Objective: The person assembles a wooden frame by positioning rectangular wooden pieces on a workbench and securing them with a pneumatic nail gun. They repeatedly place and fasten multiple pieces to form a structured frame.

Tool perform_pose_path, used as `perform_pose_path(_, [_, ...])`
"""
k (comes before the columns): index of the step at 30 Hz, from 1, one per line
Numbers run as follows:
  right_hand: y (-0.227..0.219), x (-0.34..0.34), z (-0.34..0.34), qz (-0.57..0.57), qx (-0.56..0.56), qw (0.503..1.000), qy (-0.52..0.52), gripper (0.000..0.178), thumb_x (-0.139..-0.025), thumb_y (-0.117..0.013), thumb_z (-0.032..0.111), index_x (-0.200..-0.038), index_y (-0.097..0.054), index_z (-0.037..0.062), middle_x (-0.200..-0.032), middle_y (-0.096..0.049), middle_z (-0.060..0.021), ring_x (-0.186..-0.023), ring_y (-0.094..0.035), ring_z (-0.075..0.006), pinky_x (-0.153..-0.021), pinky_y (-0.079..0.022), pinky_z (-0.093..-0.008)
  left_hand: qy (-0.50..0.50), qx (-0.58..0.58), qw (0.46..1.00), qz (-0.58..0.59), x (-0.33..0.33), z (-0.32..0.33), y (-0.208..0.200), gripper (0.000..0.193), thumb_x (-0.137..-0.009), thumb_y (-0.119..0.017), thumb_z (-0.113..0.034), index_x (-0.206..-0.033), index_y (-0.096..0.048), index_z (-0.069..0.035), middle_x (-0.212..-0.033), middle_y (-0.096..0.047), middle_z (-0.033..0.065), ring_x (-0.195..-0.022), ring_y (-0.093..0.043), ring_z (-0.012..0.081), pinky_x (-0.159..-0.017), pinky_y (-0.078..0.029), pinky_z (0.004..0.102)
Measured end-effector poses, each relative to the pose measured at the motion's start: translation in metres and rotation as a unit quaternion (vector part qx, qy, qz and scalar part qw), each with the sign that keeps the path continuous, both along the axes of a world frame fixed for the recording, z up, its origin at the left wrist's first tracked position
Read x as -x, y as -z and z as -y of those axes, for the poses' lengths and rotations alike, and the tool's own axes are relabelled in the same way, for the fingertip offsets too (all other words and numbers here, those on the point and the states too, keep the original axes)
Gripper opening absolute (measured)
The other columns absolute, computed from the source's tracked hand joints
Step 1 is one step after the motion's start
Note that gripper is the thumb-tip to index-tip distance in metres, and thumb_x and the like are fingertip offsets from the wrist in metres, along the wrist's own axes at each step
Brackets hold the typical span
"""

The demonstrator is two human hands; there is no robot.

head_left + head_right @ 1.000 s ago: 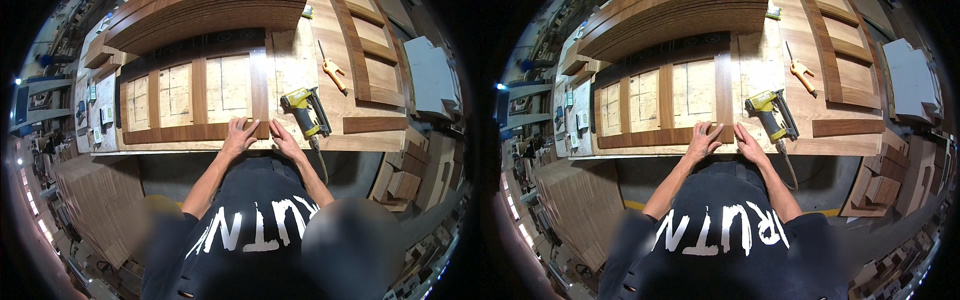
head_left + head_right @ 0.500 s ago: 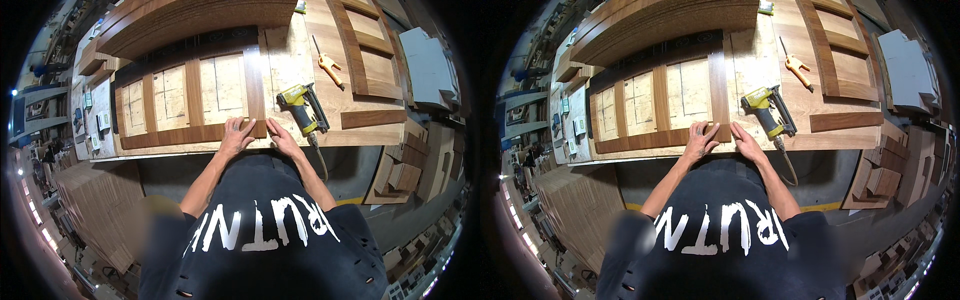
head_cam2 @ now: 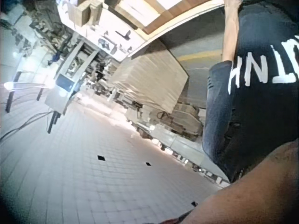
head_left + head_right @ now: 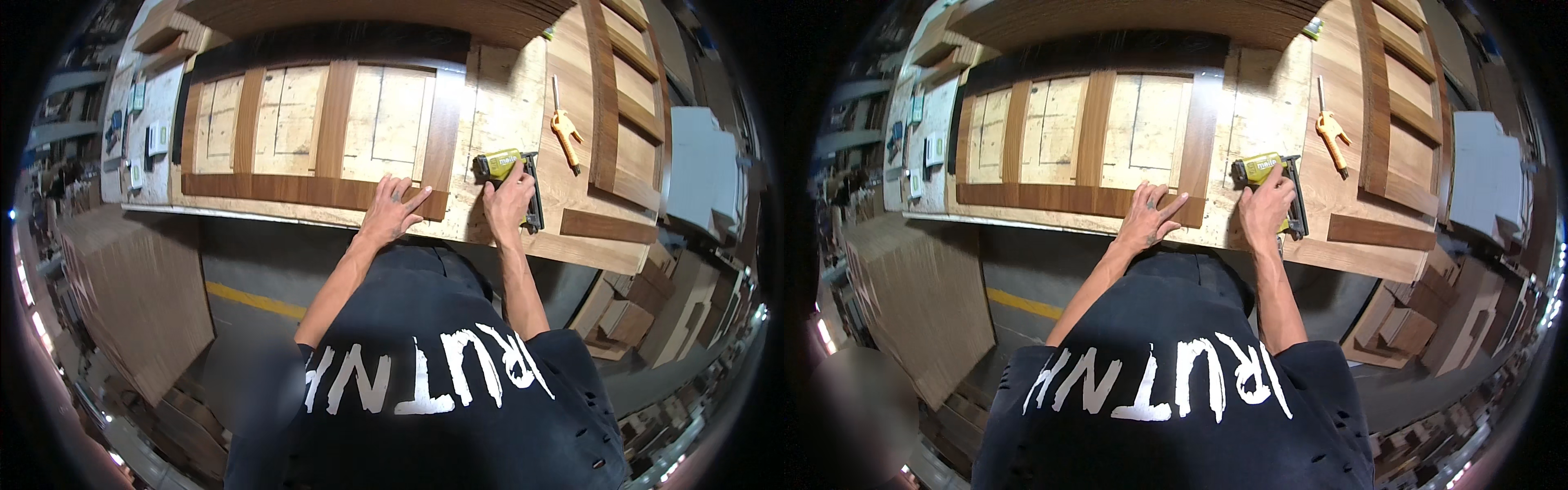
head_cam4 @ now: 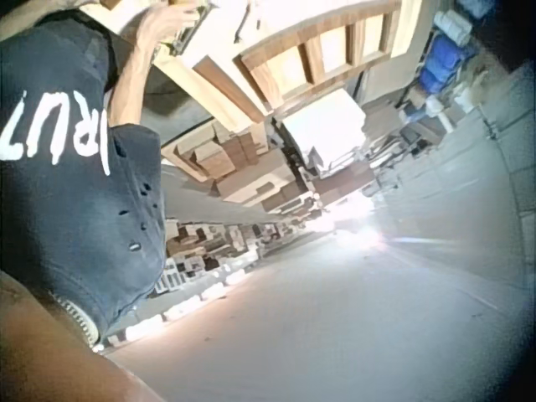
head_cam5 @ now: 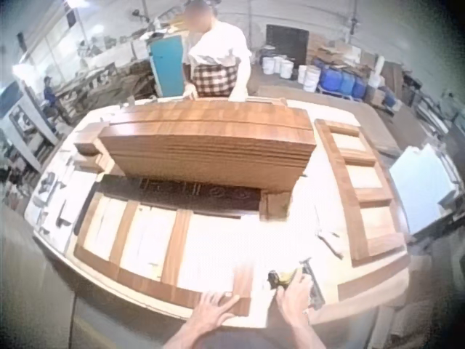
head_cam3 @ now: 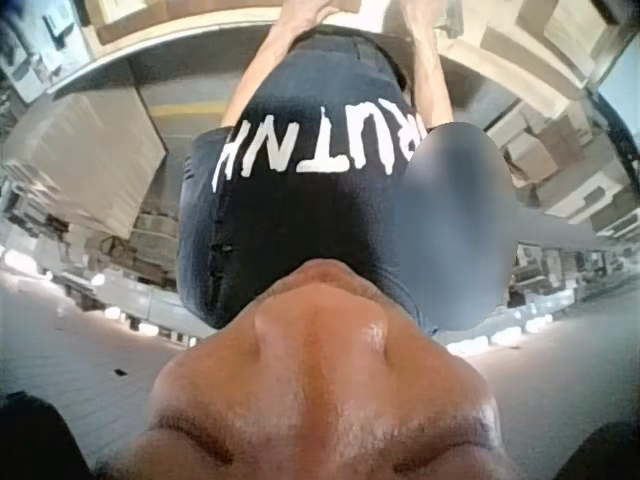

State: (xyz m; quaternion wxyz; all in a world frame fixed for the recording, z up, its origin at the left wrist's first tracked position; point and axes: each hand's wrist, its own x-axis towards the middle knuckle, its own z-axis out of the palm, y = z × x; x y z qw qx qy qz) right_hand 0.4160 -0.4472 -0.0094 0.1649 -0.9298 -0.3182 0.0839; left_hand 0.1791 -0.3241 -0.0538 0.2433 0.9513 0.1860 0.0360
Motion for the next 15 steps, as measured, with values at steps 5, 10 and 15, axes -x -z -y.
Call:
perform_pose_path(5, [0.001, -0.011, 0.001, -0.093, 0.033, 0.991, 0.085, 0.096, -0.077, -0.079, 0.014, -0.155, -0.026, -0.0039, -0.121, -0.056, -0.0369, -0.111, -0.059, -0.0516, -0.097, -0.049, -0.0522, -0.018, 0.033, 0.999, -0.038, -0.001, -0.001, -0.010, 0.067, -0.093, -0.069, -0.038, -0.155, -0.046, -0.029, -0.142, -0.050, 0.0158, -0.138, -0.039, 0.0365, -0.126, -0.019, 0.0528])
perform_pose_path(10, [-0.008, -0.034, 0.023, -0.187, -0.012, 0.982, 0.037, 0.068, -0.077, -0.075, 0.030, -0.128, -0.059, -0.0111, -0.108, -0.070, -0.0305, -0.100, -0.069, -0.0367, -0.090, -0.053, -0.0440, -0.018, 0.047, 0.998, -0.045, 0.001, -0.002, -0.005, 0.067, -0.092, -0.069, -0.039, -0.155, -0.046, -0.030, -0.146, -0.051, 0.0141, -0.141, -0.037, 0.0328, -0.127, -0.016, 0.0506])
perform_pose_path(15, [-0.070, -0.006, 0.007, -0.398, 0.070, 0.915, 0.012, 0.046, -0.084, -0.081, 0.034, -0.114, -0.073, 0.0012, -0.074, -0.069, -0.0073, -0.063, -0.064, -0.0158, -0.060, -0.051, -0.0359, -0.027, 0.032, 0.999, -0.027, 0.003, -0.001, 0.001, 0.068, -0.091, -0.069, -0.041, -0.154, -0.047, -0.028, -0.143, -0.054, 0.0126, -0.140, -0.038, 0.0319, -0.127, -0.017, 0.0501])
